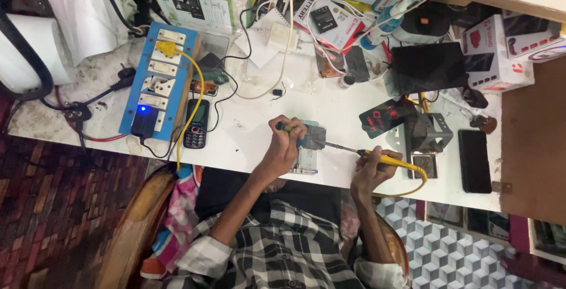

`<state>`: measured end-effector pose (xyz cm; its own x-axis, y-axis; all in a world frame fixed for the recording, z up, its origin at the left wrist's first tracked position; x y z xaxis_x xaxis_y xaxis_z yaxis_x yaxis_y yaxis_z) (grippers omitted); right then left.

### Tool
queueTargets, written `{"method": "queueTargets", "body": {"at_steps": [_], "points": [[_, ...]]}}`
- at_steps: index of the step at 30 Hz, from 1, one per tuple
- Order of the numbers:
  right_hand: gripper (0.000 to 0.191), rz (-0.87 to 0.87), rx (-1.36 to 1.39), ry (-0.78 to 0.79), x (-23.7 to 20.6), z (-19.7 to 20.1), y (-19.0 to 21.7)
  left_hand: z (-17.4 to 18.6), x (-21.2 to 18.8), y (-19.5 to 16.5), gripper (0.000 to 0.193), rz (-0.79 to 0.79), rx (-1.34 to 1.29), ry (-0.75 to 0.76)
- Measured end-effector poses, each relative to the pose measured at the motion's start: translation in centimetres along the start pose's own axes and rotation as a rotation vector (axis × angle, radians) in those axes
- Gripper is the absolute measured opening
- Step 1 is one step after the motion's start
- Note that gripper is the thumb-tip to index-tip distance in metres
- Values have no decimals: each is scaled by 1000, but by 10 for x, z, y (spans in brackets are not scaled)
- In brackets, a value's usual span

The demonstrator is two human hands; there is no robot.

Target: The person uses a soldering iron and a small tool to work on a small electronic component placed on a cluttered workbench. They repeatedly heat and adjust the component while holding it steady with their other hand.

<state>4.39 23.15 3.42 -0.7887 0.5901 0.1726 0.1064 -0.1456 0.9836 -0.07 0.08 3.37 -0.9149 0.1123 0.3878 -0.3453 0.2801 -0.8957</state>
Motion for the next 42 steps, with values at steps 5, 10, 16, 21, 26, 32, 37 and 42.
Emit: {"method": "queueTargets", "body": {"at_steps": [5,10,16,21,26,32,37,42], "points": [[18,3,28,-50,3,3,-8,-2,0,-7,16,-66,4,50],[19,-14,109,-53,6,3,-13,0,1,-4,17,-64,47,33],[20,-73,84,-8,6,-2,-7,-1,1,-1,20,-34,-42,-9],[22,-16,45,-9,5,-1,-7,-2,0,-10,24,-113,88,55],[22,31,48,-42,7,2,-15,0,2,-13,25,-116,101,37],[24,39,42,-34,7,3,-15,0,1,-8,20,-101,60,55],[24,-18,54,-25,4,0,-7,1,0,-2,18,-53,36,27],[25,-71,83,-11,5,-4,-1,1,1,-2,17,-54,45,20]]}}
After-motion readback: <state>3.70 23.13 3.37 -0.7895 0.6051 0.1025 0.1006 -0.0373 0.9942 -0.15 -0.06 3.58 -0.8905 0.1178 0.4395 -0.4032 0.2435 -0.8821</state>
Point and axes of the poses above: each hand's wrist, its own x-axis towards the middle knuckle, its own z-axis out of the back of the hand, y = z × x, the point moved 4 cm from there along x, towards the middle knuckle, and after that the axes turned 8 degrees about -x, right-handed, at the moved point
